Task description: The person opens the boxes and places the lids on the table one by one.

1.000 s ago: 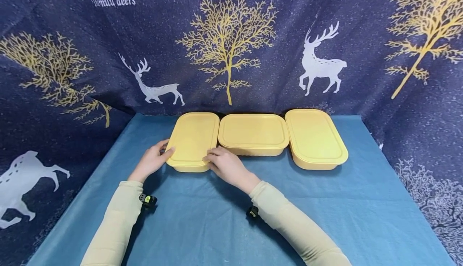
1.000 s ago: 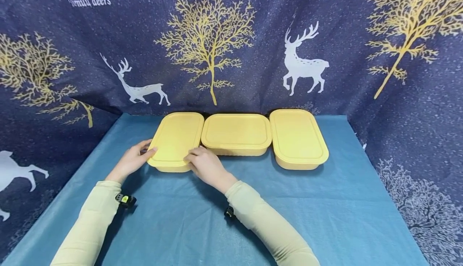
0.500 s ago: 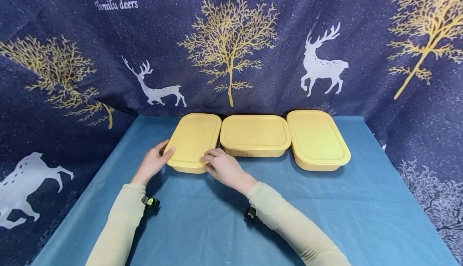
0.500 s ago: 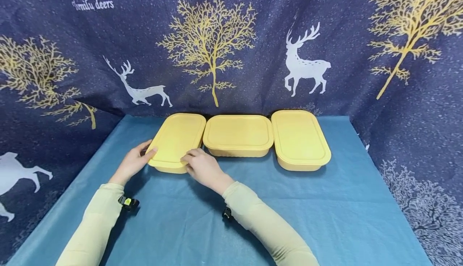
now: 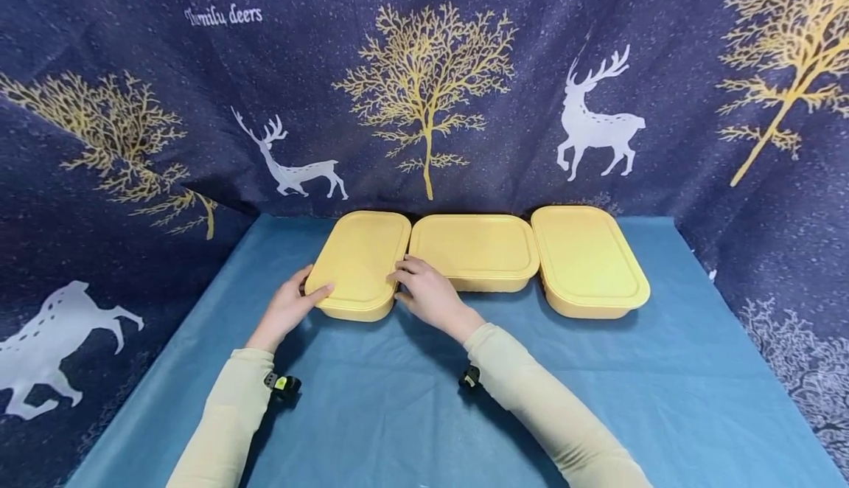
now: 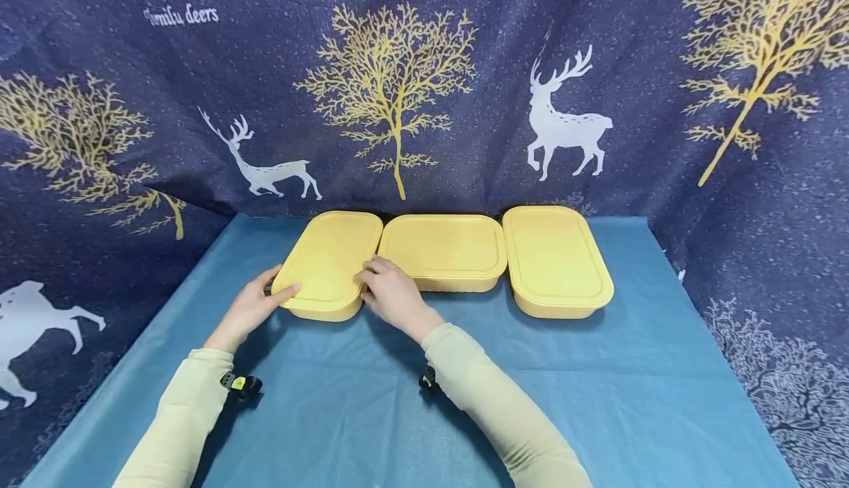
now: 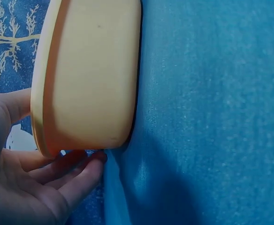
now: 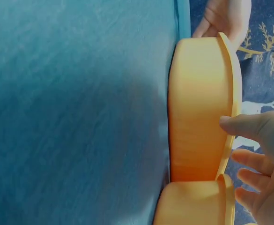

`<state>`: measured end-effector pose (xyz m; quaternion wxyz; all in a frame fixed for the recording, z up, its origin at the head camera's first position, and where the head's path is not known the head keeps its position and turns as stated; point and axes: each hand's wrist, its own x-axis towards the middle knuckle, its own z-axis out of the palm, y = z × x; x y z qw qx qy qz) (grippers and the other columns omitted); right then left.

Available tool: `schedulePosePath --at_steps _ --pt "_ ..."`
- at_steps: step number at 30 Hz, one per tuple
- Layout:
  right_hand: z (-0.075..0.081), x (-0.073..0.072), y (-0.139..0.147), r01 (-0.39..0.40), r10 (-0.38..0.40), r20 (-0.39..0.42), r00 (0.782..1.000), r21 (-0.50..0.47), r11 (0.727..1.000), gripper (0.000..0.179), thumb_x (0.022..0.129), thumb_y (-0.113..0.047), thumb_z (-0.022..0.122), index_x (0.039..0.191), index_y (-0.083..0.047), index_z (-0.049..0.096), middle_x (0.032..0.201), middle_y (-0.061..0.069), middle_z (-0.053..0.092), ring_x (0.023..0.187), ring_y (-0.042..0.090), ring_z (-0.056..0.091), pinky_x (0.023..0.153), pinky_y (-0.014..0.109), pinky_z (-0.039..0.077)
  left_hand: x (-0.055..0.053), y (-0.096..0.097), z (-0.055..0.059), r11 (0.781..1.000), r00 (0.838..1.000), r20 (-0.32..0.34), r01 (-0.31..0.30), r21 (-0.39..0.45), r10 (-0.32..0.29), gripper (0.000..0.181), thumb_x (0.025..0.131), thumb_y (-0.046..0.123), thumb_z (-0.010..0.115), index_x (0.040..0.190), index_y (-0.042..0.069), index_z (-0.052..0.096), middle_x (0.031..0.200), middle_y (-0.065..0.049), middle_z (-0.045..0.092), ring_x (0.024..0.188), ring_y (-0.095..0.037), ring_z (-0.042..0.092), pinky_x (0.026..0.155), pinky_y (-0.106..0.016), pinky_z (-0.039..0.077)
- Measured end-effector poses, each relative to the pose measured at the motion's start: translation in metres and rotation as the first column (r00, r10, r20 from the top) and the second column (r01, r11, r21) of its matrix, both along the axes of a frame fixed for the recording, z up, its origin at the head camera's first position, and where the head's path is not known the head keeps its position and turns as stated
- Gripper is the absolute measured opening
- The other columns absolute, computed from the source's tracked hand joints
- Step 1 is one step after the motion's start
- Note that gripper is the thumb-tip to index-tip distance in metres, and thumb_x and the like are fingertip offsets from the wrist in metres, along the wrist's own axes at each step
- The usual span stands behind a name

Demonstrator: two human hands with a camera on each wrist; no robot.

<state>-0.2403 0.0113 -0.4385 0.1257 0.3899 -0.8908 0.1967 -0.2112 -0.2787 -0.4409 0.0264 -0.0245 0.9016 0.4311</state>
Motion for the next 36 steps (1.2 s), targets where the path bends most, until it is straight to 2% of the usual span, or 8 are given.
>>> schedulePosePath --at_steps 4,9,14,19,26,31,33,36 --pt "0.000 0.002 -0.004 -0.013 0.013 -0.028 1.000 -0.003 1.000 0.026 0.092 -0.015 0.077 0.117 -0.012 0.073 0.128 0.011 0.065 0.132 0.032 0.053 0.113 0.040 0.038 -0.003 -0.002 -0.002 1.000 1.000 -0.001 0.005 0.024 -0.005 0.090 0.098 0.048 0.064 0.159 -0.003 0.021 0.155 -0.027 0.036 0.135 -0.042 0.043 0.105 -0.054 0.042" --pt "0.001 0.006 -0.011 -0.032 0.032 -0.038 0.999 -0.005 0.999 0.024 0.093 -0.018 0.075 0.117 -0.013 0.072 0.123 0.007 0.065 0.120 0.024 0.059 0.102 0.035 0.048 -0.006 -0.011 -0.003 0.997 1.000 0.002 0.010 0.073 -0.010 0.089 0.097 0.046 0.065 0.159 0.000 0.021 0.156 -0.025 0.035 0.135 -0.040 0.043 0.105 -0.054 0.042" --pt "0.000 0.010 -0.018 -0.047 0.047 -0.038 0.998 -0.006 0.999 0.024 0.095 -0.019 0.074 0.117 -0.013 0.072 0.119 0.006 0.064 0.115 0.021 0.059 0.097 0.033 0.049 -0.007 -0.022 -0.002 0.993 1.000 0.010 0.010 0.116 -0.011 0.090 0.097 0.044 0.066 0.160 0.000 0.018 0.157 -0.026 0.033 0.135 -0.040 0.042 0.107 -0.053 0.040" --pt "0.001 0.016 -0.027 -0.066 0.065 -0.027 0.997 -0.016 0.998 0.024 0.095 -0.021 0.073 0.118 -0.013 0.072 0.118 0.007 0.062 0.107 0.020 0.061 0.087 0.031 0.053 -0.007 -0.030 -0.004 0.991 1.000 0.011 -0.016 0.133 0.015 0.086 0.098 0.043 0.065 0.158 -0.002 0.024 0.152 -0.028 0.039 0.131 -0.039 0.046 0.106 -0.051 0.041" --pt "0.001 0.021 -0.040 -0.089 0.089 -0.032 0.996 -0.014 0.996 0.022 0.097 -0.021 0.070 0.118 -0.014 0.073 0.115 0.006 0.061 0.100 0.019 0.060 0.082 0.029 0.052 -0.007 -0.036 -0.003 0.989 0.996 0.030 -0.083 0.123 0.079 0.080 0.099 0.044 0.064 0.156 -0.002 0.032 0.141 -0.025 0.049 0.116 -0.031 0.052 0.093 -0.035 0.047" --pt "-0.001 0.023 -0.045 -0.092 0.092 -0.023 0.996 -0.005 0.996 0.024 0.098 -0.021 0.069 0.121 -0.015 0.073 0.117 0.007 0.060 0.100 0.019 0.059 0.081 0.030 0.052 -0.007 -0.036 -0.002 0.987 0.994 0.008 -0.105 0.126 0.105 0.072 0.100 0.038 0.062 0.153 -0.004 0.035 0.135 -0.025 0.052 0.109 -0.024 0.055 0.089 -0.030 0.050" --pt "0.000 0.022 -0.044 -0.088 0.088 -0.001 0.996 -0.009 0.996 0.025 0.099 -0.022 0.068 0.123 -0.014 0.072 0.119 0.007 0.060 0.101 0.019 0.060 0.083 0.030 0.052 -0.007 -0.035 -0.004 0.989 0.993 -0.019 -0.113 0.098 0.115 0.071 0.101 0.037 0.061 0.152 -0.005 0.036 0.135 -0.026 0.052 0.111 -0.028 0.055 0.092 -0.034 0.049" --pt "0.002 0.018 -0.039 -0.071 0.073 0.050 0.996 -0.038 0.997 0.028 0.100 -0.024 0.066 0.126 -0.012 0.070 0.124 0.009 0.061 0.107 0.021 0.060 0.088 0.031 0.052 -0.004 -0.030 -0.004 0.992 0.991 -0.042 -0.124 0.017 0.124 0.077 0.101 0.040 0.059 0.154 -0.008 0.029 0.143 -0.031 0.046 0.125 -0.038 0.050 0.100 -0.043 0.046"
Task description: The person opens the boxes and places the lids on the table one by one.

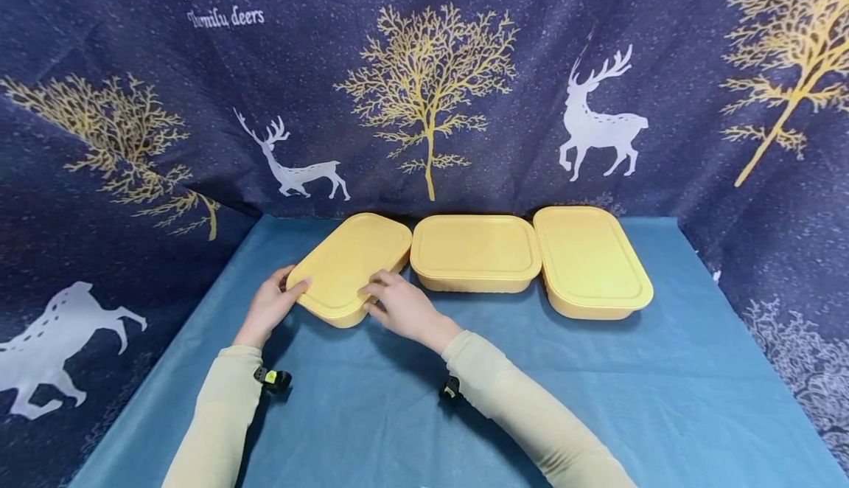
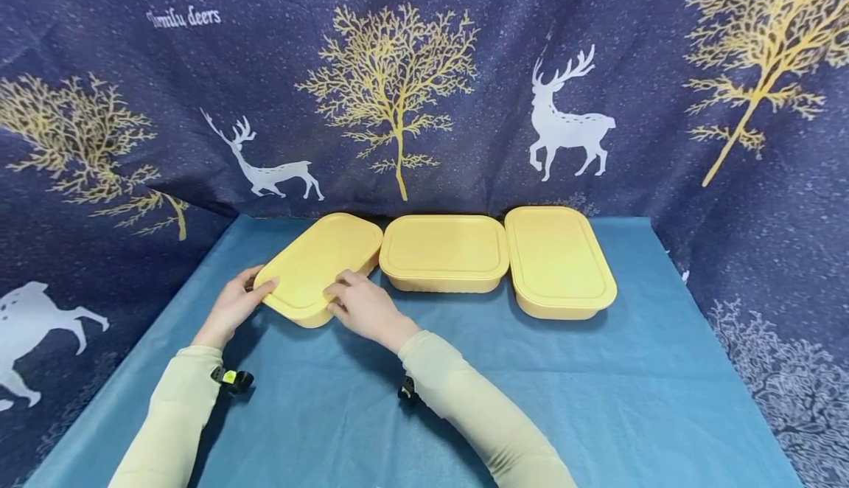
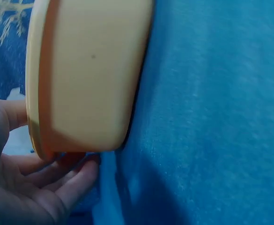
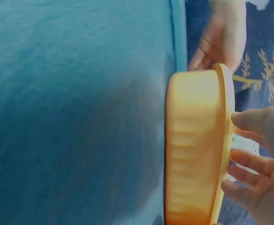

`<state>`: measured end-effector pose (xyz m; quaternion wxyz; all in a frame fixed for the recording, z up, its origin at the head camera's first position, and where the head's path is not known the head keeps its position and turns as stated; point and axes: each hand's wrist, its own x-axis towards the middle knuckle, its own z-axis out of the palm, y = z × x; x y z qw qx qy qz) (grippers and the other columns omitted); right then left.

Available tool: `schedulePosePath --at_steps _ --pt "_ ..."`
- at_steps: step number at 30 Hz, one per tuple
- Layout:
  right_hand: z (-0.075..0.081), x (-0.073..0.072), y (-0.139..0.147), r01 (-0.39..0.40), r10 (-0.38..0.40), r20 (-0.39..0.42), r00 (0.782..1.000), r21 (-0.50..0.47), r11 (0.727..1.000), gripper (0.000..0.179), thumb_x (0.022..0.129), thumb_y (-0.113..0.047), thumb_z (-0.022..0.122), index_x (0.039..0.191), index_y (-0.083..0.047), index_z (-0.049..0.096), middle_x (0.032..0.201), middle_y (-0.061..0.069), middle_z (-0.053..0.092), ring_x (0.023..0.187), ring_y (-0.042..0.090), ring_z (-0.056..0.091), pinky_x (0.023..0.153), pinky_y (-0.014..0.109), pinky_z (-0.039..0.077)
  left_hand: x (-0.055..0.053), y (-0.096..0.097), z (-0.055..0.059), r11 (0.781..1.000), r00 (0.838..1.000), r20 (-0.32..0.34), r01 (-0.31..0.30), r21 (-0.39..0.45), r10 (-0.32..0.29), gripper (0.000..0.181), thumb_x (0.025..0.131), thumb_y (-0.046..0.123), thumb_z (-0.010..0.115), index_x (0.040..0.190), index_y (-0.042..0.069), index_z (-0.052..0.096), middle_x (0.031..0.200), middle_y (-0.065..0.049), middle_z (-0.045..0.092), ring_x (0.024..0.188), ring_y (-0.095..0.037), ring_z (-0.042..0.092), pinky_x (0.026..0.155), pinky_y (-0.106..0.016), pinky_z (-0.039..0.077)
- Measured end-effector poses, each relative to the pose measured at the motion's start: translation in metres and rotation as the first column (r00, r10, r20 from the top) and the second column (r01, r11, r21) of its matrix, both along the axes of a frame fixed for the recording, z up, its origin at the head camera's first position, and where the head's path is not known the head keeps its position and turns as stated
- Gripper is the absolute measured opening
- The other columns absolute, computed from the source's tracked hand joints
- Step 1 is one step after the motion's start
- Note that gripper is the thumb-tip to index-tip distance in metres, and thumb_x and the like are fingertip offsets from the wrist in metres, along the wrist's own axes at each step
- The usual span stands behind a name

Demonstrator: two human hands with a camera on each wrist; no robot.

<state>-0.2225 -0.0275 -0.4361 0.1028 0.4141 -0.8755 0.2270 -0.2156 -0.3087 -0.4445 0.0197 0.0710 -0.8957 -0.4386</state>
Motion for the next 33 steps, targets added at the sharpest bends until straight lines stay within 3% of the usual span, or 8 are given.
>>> schedulePosePath --at_steps 3,7,11,15,24,33 --pt "0.005 -0.008 0.005 0.043 -0.040 0.059 0.997 -0.045 0.998 0.032 0.102 -0.024 0.063 0.130 -0.009 0.068 0.128 0.011 0.060 0.112 0.024 0.060 0.092 0.034 0.051 0.005 0.004 0.003 0.997 1.000 0.021 0.008 -0.080 -0.007 0.087 0.101 0.046 0.057 0.156 -0.009 0.018 0.154 -0.033 0.033 0.139 -0.044 0.038 0.112 -0.055 0.034" --pt "0.011 -0.021 0.014 0.107 -0.102 0.055 0.993 -0.080 0.991 0.033 0.102 -0.022 0.063 0.132 -0.007 0.066 0.129 0.013 0.060 0.114 0.027 0.060 0.093 0.038 0.052 0.012 0.009 0.005 0.992 0.998 0.061 0.028 -0.126 -0.020 0.097 0.099 0.053 0.057 0.157 -0.009 0.010 0.159 -0.033 0.021 0.146 -0.045 0.025 0.116 -0.057 0.026" --pt "0.016 -0.033 0.019 0.139 -0.138 0.020 0.990 -0.058 0.989 0.033 0.102 -0.023 0.063 0.131 -0.007 0.066 0.129 0.014 0.061 0.115 0.029 0.060 0.093 0.041 0.052 0.017 0.011 0.007 0.991 0.995 0.097 0.042 -0.125 -0.030 0.104 0.097 0.058 0.057 0.158 -0.007 0.004 0.162 -0.032 0.014 0.148 -0.045 0.020 0.116 -0.058 0.024" --pt "0.015 -0.039 0.021 0.133 -0.133 0.036 0.990 0.002 0.991 0.032 0.102 -0.023 0.063 0.129 -0.007 0.068 0.128 0.013 0.062 0.113 0.028 0.062 0.093 0.039 0.053 0.017 0.012 0.008 0.992 0.994 0.099 0.047 -0.117 -0.035 0.104 0.097 0.057 0.058 0.158 -0.007 0.003 0.162 -0.032 0.013 0.148 -0.045 0.020 0.116 -0.058 0.025" --pt "0.007 -0.032 0.017 0.095 -0.094 -0.014 0.995 0.059 0.994 0.026 0.101 -0.022 0.064 0.122 -0.008 0.071 0.120 0.013 0.063 0.099 0.026 0.064 0.086 0.037 0.054 0.013 0.009 0.010 0.996 0.996 0.085 0.046 -0.074 -0.039 0.098 0.098 0.047 0.062 0.158 -0.008 0.008 0.161 -0.031 0.017 0.147 -0.044 0.023 0.117 -0.055 0.026" --pt "0.002 -0.025 0.007 0.099 -0.094 -0.075 0.993 0.074 0.992 0.027 0.101 -0.024 0.064 0.122 -0.011 0.073 0.114 0.011 0.063 0.092 0.023 0.063 0.081 0.034 0.054 0.007 -0.005 0.007 0.999 0.997 0.075 0.015 0.048 -0.019 0.096 0.098 0.039 0.065 0.160 -0.003 0.005 0.161 -0.029 0.020 0.145 -0.041 0.027 0.115 -0.053 0.029"
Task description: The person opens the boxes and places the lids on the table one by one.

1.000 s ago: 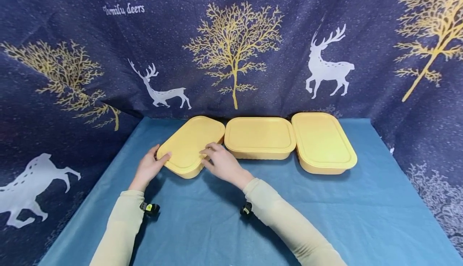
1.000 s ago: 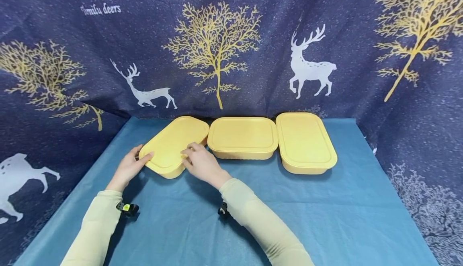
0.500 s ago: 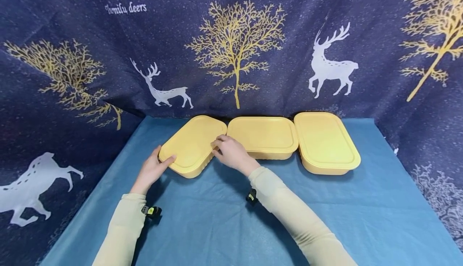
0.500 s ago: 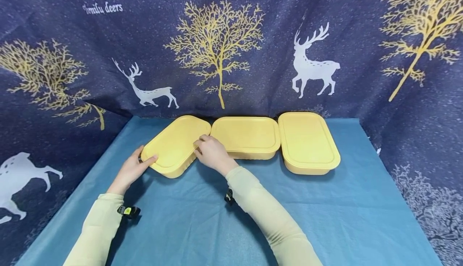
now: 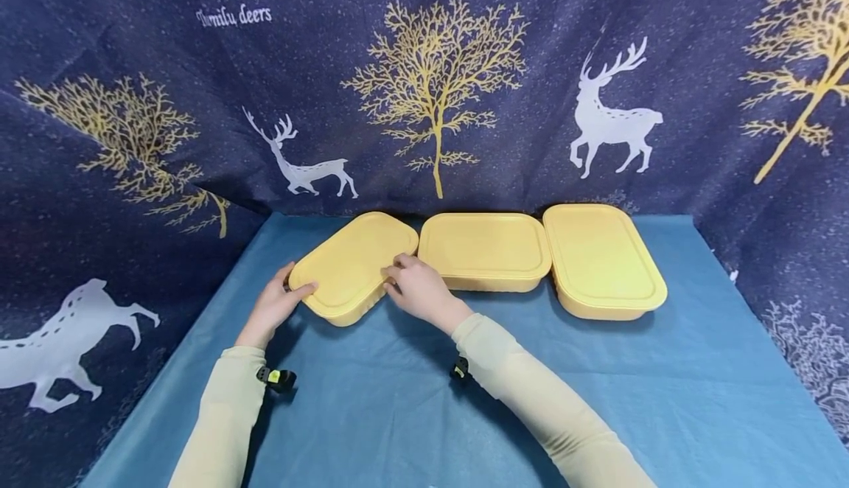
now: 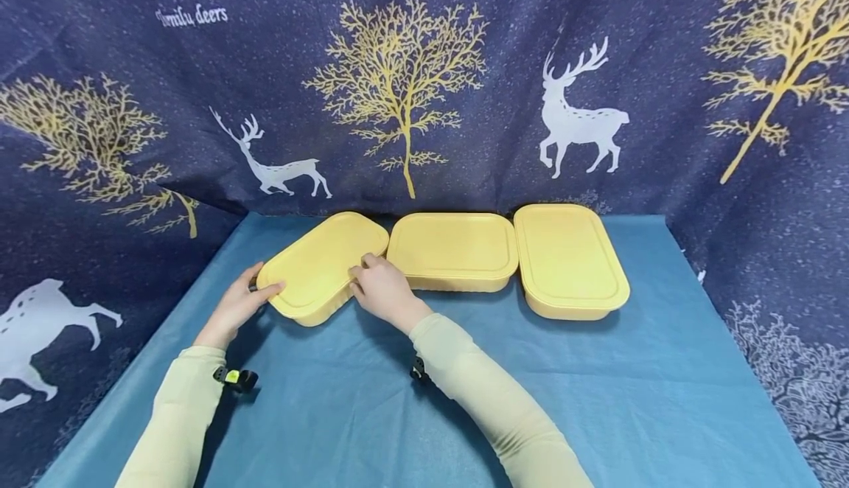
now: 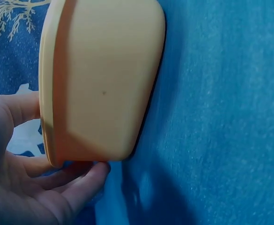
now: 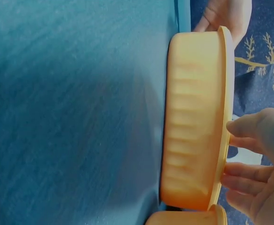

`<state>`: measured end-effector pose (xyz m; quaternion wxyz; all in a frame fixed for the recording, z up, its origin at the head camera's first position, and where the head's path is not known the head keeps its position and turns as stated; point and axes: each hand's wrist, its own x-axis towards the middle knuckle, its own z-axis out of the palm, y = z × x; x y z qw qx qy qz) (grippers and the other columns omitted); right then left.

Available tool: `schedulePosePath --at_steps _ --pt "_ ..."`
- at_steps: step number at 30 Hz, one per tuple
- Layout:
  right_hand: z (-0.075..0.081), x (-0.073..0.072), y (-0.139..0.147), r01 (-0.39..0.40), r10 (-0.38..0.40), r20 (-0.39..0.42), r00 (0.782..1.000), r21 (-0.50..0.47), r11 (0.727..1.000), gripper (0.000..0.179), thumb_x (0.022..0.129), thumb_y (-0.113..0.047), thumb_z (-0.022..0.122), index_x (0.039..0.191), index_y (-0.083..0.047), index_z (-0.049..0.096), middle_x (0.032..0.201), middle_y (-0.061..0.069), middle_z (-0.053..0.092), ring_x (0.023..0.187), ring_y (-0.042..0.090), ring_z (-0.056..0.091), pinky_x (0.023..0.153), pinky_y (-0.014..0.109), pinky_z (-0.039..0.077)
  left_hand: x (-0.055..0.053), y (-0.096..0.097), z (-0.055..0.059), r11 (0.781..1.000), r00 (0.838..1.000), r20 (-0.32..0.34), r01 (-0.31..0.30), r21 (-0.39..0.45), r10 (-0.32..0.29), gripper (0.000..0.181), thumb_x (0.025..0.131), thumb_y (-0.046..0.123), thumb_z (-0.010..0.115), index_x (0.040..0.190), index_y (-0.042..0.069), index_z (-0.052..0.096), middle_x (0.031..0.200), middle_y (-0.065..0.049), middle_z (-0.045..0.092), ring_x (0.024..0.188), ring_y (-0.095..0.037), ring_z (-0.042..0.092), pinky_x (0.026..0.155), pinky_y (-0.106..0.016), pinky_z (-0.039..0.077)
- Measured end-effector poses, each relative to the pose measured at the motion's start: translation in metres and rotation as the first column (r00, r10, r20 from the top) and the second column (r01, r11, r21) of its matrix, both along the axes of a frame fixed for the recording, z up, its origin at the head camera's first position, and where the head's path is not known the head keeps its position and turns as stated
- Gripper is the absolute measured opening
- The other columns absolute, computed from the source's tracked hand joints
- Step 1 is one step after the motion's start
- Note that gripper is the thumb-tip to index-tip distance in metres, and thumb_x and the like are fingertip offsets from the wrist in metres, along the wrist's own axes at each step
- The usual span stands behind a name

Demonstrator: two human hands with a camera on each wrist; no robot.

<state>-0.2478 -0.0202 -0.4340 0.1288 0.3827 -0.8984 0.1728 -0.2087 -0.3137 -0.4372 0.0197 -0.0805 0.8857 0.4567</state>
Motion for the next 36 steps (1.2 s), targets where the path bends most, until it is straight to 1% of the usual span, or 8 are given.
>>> schedulePosePath --at_steps 6,13,17,20,24,27,32,36 --pt "0.000 0.006 -0.006 -0.041 0.041 -0.009 0.999 -0.023 0.999 0.025 0.100 -0.023 0.066 0.121 -0.012 0.074 0.111 0.010 0.063 0.093 0.023 0.061 0.079 0.034 0.054 -0.002 -0.006 -0.002 0.997 0.997 0.015 -0.075 0.007 0.075 0.090 0.100 0.041 0.060 0.160 -0.002 0.008 0.153 -0.031 0.031 0.136 -0.041 0.036 0.109 -0.051 0.034" --pt "0.000 0.013 -0.011 -0.071 0.070 -0.036 0.997 -0.027 0.997 0.023 0.099 -0.022 0.068 0.118 -0.014 0.076 0.109 0.008 0.064 0.099 0.022 0.060 0.078 0.031 0.055 -0.009 -0.012 -0.007 0.991 0.991 0.000 -0.135 0.019 0.135 0.084 0.101 0.041 0.056 0.159 -0.003 0.015 0.152 -0.031 0.035 0.133 -0.039 0.041 0.108 -0.049 0.036" --pt "0.001 0.015 -0.011 -0.100 0.100 -0.013 0.995 -0.032 0.994 0.024 0.099 -0.022 0.067 0.120 -0.014 0.076 0.110 0.008 0.064 0.100 0.022 0.060 0.077 0.031 0.055 -0.009 -0.013 -0.008 0.991 0.991 -0.021 -0.136 -0.005 0.135 0.081 0.103 0.041 0.054 0.158 -0.005 0.017 0.152 -0.032 0.035 0.135 -0.041 0.039 0.110 -0.051 0.035" --pt "0.002 0.013 -0.008 -0.108 0.110 0.036 0.993 -0.050 0.993 0.025 0.099 -0.021 0.067 0.121 -0.012 0.074 0.114 0.008 0.064 0.102 0.022 0.060 0.082 0.032 0.054 -0.005 -0.011 -0.007 0.992 0.992 -0.016 -0.123 -0.031 0.122 0.080 0.104 0.042 0.050 0.159 -0.005 0.014 0.154 -0.032 0.031 0.140 -0.042 0.035 0.114 -0.053 0.031" --pt "0.004 0.006 -0.004 -0.069 0.076 0.089 0.993 -0.078 0.995 0.026 0.100 -0.020 0.066 0.124 -0.011 0.072 0.129 0.013 0.062 0.120 0.028 0.057 0.100 0.037 0.048 0.002 -0.006 -0.005 0.993 0.995 0.008 -0.100 -0.054 0.101 0.084 0.105 0.045 0.048 0.159 -0.004 0.006 0.159 -0.032 0.024 0.146 -0.044 0.026 0.115 -0.055 0.028" --pt "0.004 -0.002 0.000 -0.038 0.044 0.082 0.996 -0.076 0.996 0.029 0.100 -0.018 0.066 0.127 -0.008 0.069 0.136 0.018 0.058 0.130 0.032 0.051 0.109 0.041 0.041 0.005 -0.003 -0.002 0.995 0.997 0.017 -0.079 -0.058 0.080 0.089 0.104 0.046 0.050 0.159 -0.005 0.002 0.160 -0.032 0.020 0.148 -0.044 0.021 0.116 -0.056 0.026" --pt "0.001 -0.008 0.004 -0.028 0.031 0.067 0.997 -0.050 0.998 0.030 0.100 -0.018 0.066 0.127 -0.006 0.069 0.128 0.015 0.063 0.123 0.030 0.056 0.106 0.040 0.044 0.004 -0.003 -0.002 0.998 0.998 0.005 -0.058 -0.035 0.058 0.088 0.104 0.041 0.053 0.159 -0.004 0.003 0.158 -0.033 0.025 0.145 -0.044 0.028 0.114 -0.055 0.030" --pt "0.001 -0.006 0.004 -0.038 0.039 0.068 0.997 -0.026 0.999 0.030 0.100 -0.018 0.065 0.128 -0.007 0.069 0.123 0.012 0.065 0.118 0.028 0.058 0.103 0.038 0.046 0.001 -0.006 -0.002 0.997 0.997 0.003 -0.075 -0.008 0.075 0.085 0.104 0.037 0.054 0.159 -0.004 0.004 0.156 -0.033 0.028 0.144 -0.044 0.030 0.114 -0.054 0.030"
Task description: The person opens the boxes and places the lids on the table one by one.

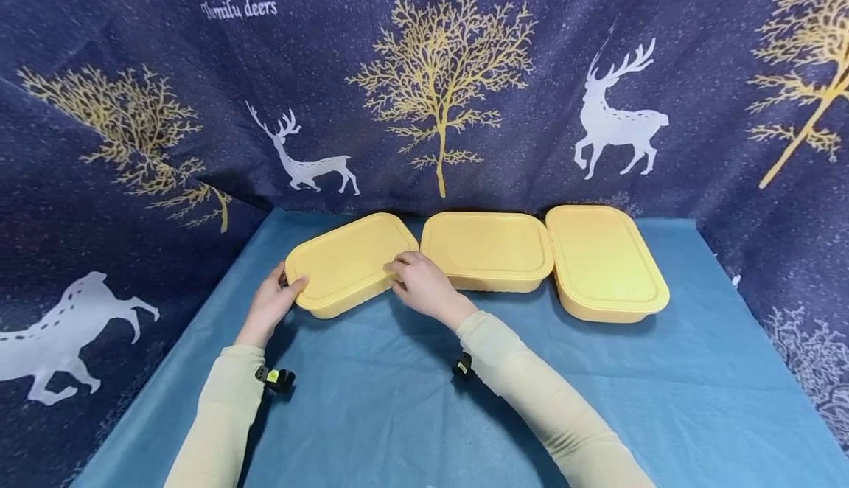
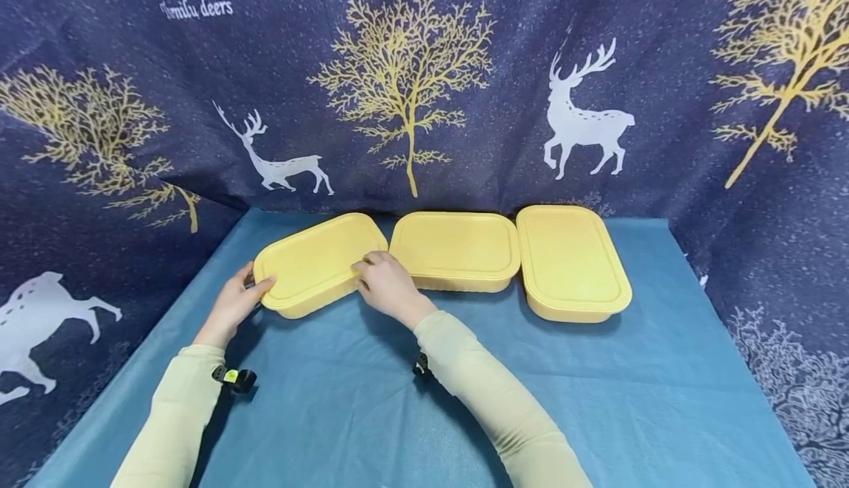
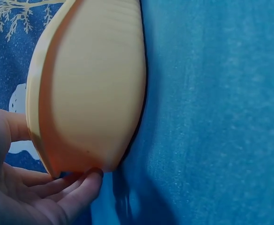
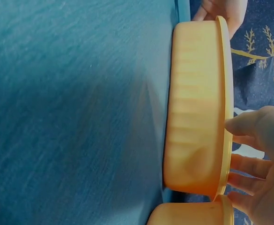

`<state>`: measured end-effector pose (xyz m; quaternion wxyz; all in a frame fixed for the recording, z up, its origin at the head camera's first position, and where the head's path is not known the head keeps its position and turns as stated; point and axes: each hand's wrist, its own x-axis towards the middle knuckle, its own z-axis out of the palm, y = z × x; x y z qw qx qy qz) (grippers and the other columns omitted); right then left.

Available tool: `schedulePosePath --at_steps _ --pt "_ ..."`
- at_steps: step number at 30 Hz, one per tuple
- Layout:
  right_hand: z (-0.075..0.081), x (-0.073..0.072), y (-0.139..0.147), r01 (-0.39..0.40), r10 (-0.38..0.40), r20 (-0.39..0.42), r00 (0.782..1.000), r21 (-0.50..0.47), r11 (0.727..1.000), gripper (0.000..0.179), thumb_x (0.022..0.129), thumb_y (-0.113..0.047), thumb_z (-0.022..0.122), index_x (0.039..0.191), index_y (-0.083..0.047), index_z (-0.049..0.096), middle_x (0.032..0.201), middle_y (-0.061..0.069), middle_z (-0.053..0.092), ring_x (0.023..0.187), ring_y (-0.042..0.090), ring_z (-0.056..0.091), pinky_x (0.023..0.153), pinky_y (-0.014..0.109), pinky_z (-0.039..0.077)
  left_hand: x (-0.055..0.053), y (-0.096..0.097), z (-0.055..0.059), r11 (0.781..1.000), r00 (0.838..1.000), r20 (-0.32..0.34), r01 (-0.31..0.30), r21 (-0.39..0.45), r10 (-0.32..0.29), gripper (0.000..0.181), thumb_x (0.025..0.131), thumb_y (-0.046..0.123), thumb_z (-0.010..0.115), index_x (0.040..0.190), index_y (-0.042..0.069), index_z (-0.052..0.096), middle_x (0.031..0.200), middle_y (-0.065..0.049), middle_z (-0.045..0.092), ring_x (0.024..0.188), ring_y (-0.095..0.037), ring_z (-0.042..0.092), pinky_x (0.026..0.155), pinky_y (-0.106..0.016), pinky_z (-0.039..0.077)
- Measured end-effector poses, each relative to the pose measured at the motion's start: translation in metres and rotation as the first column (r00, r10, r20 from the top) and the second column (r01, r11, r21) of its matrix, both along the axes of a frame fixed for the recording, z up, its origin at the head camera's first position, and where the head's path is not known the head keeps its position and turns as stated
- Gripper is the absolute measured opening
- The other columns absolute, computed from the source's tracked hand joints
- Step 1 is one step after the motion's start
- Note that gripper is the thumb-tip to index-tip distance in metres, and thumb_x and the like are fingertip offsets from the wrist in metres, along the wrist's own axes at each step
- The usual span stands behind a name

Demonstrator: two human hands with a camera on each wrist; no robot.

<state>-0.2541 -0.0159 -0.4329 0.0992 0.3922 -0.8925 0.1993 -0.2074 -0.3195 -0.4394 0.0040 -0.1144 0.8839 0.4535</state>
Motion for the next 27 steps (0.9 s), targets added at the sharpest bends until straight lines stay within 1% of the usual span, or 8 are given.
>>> schedulePosePath --at_steps 3,6,10,13,15,20,24,27 --pt "0.000 0.001 -0.001 -0.004 0.004 -0.024 1.000 0.019 1.000 0.031 0.100 -0.018 0.066 0.129 -0.008 0.069 0.123 0.011 0.066 0.118 0.027 0.058 0.102 0.038 0.046 -0.003 -0.001 0.002 0.999 1.000 0.004 -0.018 0.027 0.017 0.084 0.104 0.034 0.054 0.159 -0.004 0.005 0.156 -0.032 0.029 0.143 -0.042 0.031 0.114 -0.053 0.030" --pt "0.001 0.003 -0.003 -0.009 0.011 -0.047 0.999 0.037 0.999 0.031 0.100 -0.018 0.066 0.129 -0.009 0.069 0.122 0.011 0.067 0.117 0.028 0.059 0.101 0.038 0.047 -0.006 -0.002 0.003 0.996 0.999 0.011 -0.039 0.075 0.038 0.082 0.104 0.033 0.054 0.160 -0.003 0.006 0.155 -0.031 0.031 0.140 -0.041 0.037 0.111 -0.049 0.036" --pt "0.000 0.006 -0.006 -0.024 0.026 -0.049 0.998 0.042 0.999 0.031 0.100 -0.018 0.066 0.130 -0.009 0.069 0.122 0.010 0.067 0.117 0.028 0.059 0.101 0.037 0.047 -0.011 -0.005 0.002 0.991 0.997 0.011 -0.073 0.114 0.072 0.079 0.104 0.032 0.055 0.160 -0.002 0.011 0.154 -0.030 0.035 0.131 -0.038 0.048 0.097 -0.034 0.049" --pt "-0.001 0.008 -0.008 -0.034 0.036 -0.058 0.998 0.043 0.999 0.031 0.100 -0.018 0.066 0.130 -0.009 0.068 0.123 0.010 0.068 0.117 0.027 0.059 0.101 0.036 0.047 -0.016 -0.007 0.000 0.989 0.995 0.007 -0.098 0.113 0.098 0.076 0.104 0.032 0.054 0.159 -0.003 0.014 0.152 -0.030 0.037 0.126 -0.037 0.052 0.087 -0.027 0.050" --pt "-0.001 0.010 -0.009 -0.029 0.033 -0.075 0.997 0.053 0.998 0.032 0.100 -0.020 0.066 0.130 -0.010 0.068 0.123 0.009 0.068 0.116 0.026 0.059 0.100 0.036 0.048 -0.020 -0.007 -0.001 0.987 0.994 0.002 -0.110 0.114 0.111 0.076 0.104 0.032 0.053 0.159 -0.003 0.015 0.151 -0.030 0.037 0.126 -0.037 0.052 0.088 -0.030 0.051" --pt "0.000 0.014 -0.011 -0.027 0.033 -0.088 0.996 0.065 0.998 0.033 0.101 -0.022 0.064 0.131 -0.011 0.068 0.125 0.009 0.067 0.117 0.026 0.059 0.099 0.038 0.049 -0.028 -0.005 -0.004 0.984 0.991 -0.017 -0.130 0.124 0.133 0.072 0.106 0.031 0.051 0.159 -0.002 0.016 0.152 -0.030 0.037 0.129 -0.040 0.049 0.102 -0.047 0.046" --pt "0.001 0.012 -0.008 -0.036 0.036 -0.010 0.999 0.012 0.999 0.034 0.105 -0.024 0.057 0.134 -0.008 0.066 0.132 0.012 0.065 0.125 0.029 0.056 0.106 0.040 0.044 -0.029 -0.002 -0.005 0.983 0.989 -0.031 -0.141 0.116 0.145 0.071 0.106 0.031 0.050 0.159 -0.001 0.017 0.152 -0.030 0.036 0.132 -0.041 0.046 0.106 -0.050 0.042" --pt "0.003 0.007 -0.004 0.011 -0.008 0.058 0.998 -0.047 0.999 0.038 0.107 -0.027 0.050 0.136 -0.006 0.063 0.139 0.016 0.059 0.133 0.032 0.050 0.112 0.043 0.039 -0.026 0.001 -0.005 0.986 0.990 -0.031 -0.136 0.095 0.139 0.073 0.105 0.033 0.051 0.159 -0.003 0.016 0.154 -0.031 0.033 0.137 -0.041 0.042 0.110 -0.051 0.039"
